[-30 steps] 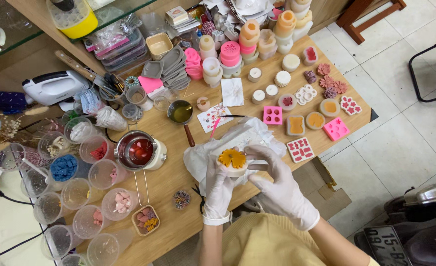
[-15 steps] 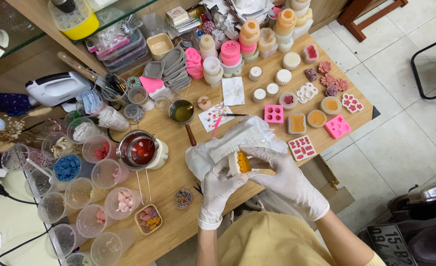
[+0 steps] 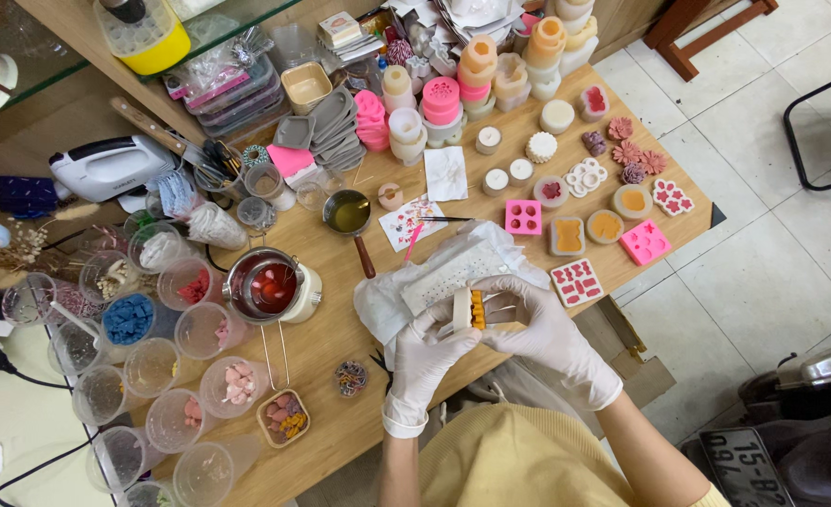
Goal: The person prepares candle components by demolding wax shapes from silicone molds, picking small wax pieces from containers, and using a tool to stir a red liquid in a small pot.
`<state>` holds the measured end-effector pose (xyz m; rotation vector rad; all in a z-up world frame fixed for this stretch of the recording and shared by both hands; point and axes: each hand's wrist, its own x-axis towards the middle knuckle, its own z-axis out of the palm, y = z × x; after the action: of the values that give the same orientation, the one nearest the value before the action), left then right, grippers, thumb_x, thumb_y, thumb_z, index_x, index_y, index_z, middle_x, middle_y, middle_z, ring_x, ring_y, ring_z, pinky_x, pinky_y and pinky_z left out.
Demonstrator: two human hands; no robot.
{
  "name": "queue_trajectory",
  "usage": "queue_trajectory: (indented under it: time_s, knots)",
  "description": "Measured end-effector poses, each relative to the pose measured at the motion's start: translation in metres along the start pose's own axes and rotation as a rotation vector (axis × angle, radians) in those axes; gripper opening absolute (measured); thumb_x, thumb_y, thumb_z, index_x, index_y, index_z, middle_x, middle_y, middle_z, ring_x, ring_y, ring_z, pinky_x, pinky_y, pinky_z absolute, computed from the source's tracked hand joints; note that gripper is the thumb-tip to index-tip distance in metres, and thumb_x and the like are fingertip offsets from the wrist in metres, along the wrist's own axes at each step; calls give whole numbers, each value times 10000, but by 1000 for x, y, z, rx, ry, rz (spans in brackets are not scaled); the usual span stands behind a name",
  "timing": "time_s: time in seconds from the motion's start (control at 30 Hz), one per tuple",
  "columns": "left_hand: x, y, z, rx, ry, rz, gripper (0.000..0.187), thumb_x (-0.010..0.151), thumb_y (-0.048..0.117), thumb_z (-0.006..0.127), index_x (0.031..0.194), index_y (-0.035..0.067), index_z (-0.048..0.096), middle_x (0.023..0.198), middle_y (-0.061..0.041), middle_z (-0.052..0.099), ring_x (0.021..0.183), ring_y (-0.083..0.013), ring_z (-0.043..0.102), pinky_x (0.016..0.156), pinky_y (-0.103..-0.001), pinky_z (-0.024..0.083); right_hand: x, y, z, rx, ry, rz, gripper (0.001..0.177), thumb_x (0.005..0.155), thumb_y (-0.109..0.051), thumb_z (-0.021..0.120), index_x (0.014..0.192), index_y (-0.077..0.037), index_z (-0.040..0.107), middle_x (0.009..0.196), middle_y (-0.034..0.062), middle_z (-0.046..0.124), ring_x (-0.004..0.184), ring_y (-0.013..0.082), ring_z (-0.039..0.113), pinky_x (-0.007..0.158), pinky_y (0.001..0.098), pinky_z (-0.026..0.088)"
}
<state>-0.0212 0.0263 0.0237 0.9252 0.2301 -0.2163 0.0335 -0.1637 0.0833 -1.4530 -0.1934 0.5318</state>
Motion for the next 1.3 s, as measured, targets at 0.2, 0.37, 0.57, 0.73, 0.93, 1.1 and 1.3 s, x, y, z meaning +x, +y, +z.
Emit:
queue_trajectory:
  time_s: [0.2, 0.37, 0.57, 0.73, 0.93, 1.1, 1.3]
  knots:
    - [3, -5, -3, 92, 86, 13, 280, 776, -104, 808, 1025, -64, 686, 1077, -142, 740, 983, -185, 726, 924, -327, 607, 5, 11, 0, 24, 39, 36, 611, 731, -12, 857, 1292, 34, 618, 1299, 94, 654, 1078, 165, 670, 948, 346, 571]
    - [5, -6, -6, 170, 50, 157, 181, 795, -79, 822, 885, -37, 671, 1264, -62, 702, 1125, -144, 693, 952, -324, 600, 7, 17, -3, 105, -25, 18, 618, 727, 24, 843, 1299, 29, 608, 1288, 108, 659, 1109, 178, 671, 991, 352, 559]
    - [0, 7, -1, 180, 3, 106, 193, 786, -97, 829, 914, -49, 693, 1270, -171, 657, 1147, -217, 664, 978, -363, 589, 7, 18, -5, 94, -65, -14, 610, 713, 48, 826, 1279, 33, 600, 1306, 95, 629, 1131, 184, 648, 978, 347, 560]
    - [-4, 20, 9, 205, -39, 134, 196, 776, -95, 809, 950, -54, 730, 1362, -105, 645, 1223, -196, 644, 1013, -353, 576, 6, 24, -7, 152, -45, 45, 593, 702, 34, 806, 1252, 7, 586, 1243, 86, 630, 1136, 159, 612, 907, 319, 570]
    - [3, -1, 1, 207, 50, 116, 200, 774, -84, 841, 911, -42, 702, 1120, -135, 722, 1019, -199, 720, 921, -348, 635, 9, 40, -12, 93, -49, -79, 595, 724, 32, 823, 1270, 12, 587, 1263, 98, 618, 1152, 161, 597, 1010, 318, 518]
    - [5, -8, -7, 144, 63, 102, 331, 757, -62, 853, 980, 9, 619, 1039, -88, 743, 967, -167, 729, 883, -331, 634, 10, 48, -17, 139, -28, -94, 596, 734, 32, 822, 1277, 15, 575, 1255, 94, 611, 1151, 168, 594, 1007, 348, 518]
    - [1, 4, -17, -66, 70, 142, 297, 942, 148, 732, 1182, 36, 596, 1136, -74, 681, 1007, -148, 660, 888, -332, 566, 1, 30, -26, 369, -37, -100, 641, 794, -65, 813, 1363, 25, 533, 1352, 163, 616, 1223, 280, 622, 1084, 413, 489]
